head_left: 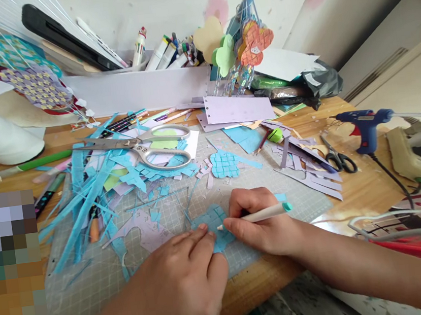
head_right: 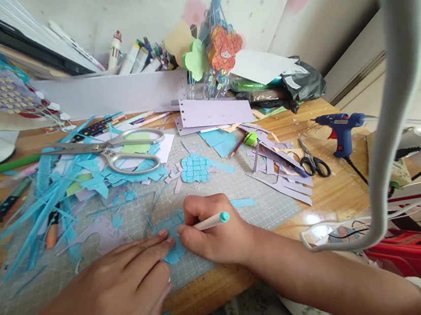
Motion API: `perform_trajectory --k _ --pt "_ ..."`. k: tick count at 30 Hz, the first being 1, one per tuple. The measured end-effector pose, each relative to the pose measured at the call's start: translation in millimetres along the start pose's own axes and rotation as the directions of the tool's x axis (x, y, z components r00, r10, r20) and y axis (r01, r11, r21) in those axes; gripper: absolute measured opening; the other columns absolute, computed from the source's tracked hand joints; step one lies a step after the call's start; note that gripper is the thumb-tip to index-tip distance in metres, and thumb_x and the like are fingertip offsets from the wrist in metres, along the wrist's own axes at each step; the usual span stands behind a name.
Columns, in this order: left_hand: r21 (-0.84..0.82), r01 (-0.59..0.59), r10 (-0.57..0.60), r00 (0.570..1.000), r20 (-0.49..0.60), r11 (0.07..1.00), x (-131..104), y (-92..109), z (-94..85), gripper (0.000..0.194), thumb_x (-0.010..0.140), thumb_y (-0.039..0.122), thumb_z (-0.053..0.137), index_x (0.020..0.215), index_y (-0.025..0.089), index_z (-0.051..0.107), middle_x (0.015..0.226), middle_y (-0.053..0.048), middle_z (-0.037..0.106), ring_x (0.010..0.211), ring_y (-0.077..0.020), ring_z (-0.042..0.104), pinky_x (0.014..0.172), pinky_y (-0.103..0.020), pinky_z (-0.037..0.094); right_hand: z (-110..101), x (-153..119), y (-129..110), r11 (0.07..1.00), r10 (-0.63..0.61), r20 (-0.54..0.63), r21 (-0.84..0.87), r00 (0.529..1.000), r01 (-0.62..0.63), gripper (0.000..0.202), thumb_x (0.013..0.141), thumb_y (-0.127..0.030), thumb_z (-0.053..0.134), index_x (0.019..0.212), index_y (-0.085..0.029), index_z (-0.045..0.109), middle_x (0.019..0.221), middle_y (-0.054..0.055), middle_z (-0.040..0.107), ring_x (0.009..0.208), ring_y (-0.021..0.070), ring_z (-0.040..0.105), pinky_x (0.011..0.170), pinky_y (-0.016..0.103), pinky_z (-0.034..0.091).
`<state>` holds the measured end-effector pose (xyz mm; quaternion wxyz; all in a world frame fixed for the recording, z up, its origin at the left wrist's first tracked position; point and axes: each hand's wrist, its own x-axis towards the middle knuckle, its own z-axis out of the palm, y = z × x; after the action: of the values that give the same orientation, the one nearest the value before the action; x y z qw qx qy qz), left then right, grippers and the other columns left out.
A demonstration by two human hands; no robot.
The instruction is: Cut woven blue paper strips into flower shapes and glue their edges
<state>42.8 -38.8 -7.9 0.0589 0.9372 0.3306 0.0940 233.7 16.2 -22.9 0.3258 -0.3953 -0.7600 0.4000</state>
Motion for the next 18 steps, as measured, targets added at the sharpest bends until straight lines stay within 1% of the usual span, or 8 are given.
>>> perform_trajectory --k 3,7,9,12,15,18 --pt "0.003 0.001 -0.001 1.000 -0.007 1.000 0.3 -0.8 -1.1 0.013 0.079 0.011 0.051 0.080 0.017 0.063 0.096 -0.011 0.073 0.091 -0.0259 0.068 0.081 -0.041 0.057 -0.3 -0.5 1.3 1.000 -0.012 0.023 -0.011 1.000 0.012 0.022 0.071 -0.014 0.054 0.055 -0.019 0.040 0.049 -0.006 0.041 0.045 0.0063 0.036 0.042 0.018 0.027" --pt "0.011 0.008 -0.008 1.000 -0.025 1.000 1.0 0.0 -2.3 0.011 0.077 0.012 0.053 0.080 0.016 0.063 0.097 -0.012 0.073 0.092 -0.0268 0.068 0.081 -0.041 0.058 -1.8 -1.5 3.1 0.999 -0.008 0.070 0.032 0.998 0.006 0.025 0.069 -0.015 0.053 0.053 -0.020 0.035 0.048 -0.007 0.034 0.045 0.0068 0.030 0.042 0.019 0.025" --pt "0.014 0.007 -0.007 0.999 -0.034 1.000 1.4 0.2 -1.4 0.012 0.077 0.011 0.053 0.079 0.016 0.063 0.097 -0.012 0.073 0.092 -0.0268 0.069 0.081 -0.041 0.058 -2.0 -1.7 3.1 0.998 0.015 0.063 0.060 0.998 -0.019 0.024 0.069 -0.016 0.054 0.053 -0.020 0.036 0.048 -0.007 0.035 0.046 0.0070 0.031 0.042 0.019 0.026" --pt "0.016 -0.004 0.004 0.999 -0.046 1.000 2.2 0.6 -0.3 0.013 0.077 0.011 0.052 0.076 0.016 0.063 0.096 -0.013 0.074 0.089 -0.0268 0.069 0.079 -0.041 0.058 -1.1 -1.2 2.0 0.995 0.046 0.016 0.084 0.999 -0.047 0.021 0.071 -0.017 0.055 0.055 -0.019 0.041 0.049 -0.006 0.041 0.046 0.0071 0.034 0.043 0.019 0.029" --pt "0.021 0.001 0.000 0.999 -0.039 1.000 3.1 1.2 -1.9 0.013 0.077 0.010 0.051 0.076 0.016 0.063 0.095 -0.013 0.074 0.088 -0.0269 0.069 0.080 -0.042 0.058 0.5 -0.1 0.7 0.997 0.044 -0.005 0.061 0.999 -0.044 0.020 0.071 -0.016 0.055 0.055 -0.018 0.044 0.049 -0.005 0.042 0.045 0.0068 0.035 0.043 0.018 0.028" --pt "0.018 0.000 0.001 0.999 -0.047 1.000 3.3 1.4 -4.5 0.012 0.077 0.011 0.051 0.076 0.016 0.063 0.094 -0.012 0.074 0.090 -0.0265 0.069 0.080 -0.041 0.058 1.2 0.3 0.4 0.999 0.039 0.003 0.021 0.999 -0.039 0.019 0.071 -0.016 0.056 0.056 -0.018 0.045 0.049 -0.005 0.043 0.045 0.0066 0.035 0.042 0.018 0.028"
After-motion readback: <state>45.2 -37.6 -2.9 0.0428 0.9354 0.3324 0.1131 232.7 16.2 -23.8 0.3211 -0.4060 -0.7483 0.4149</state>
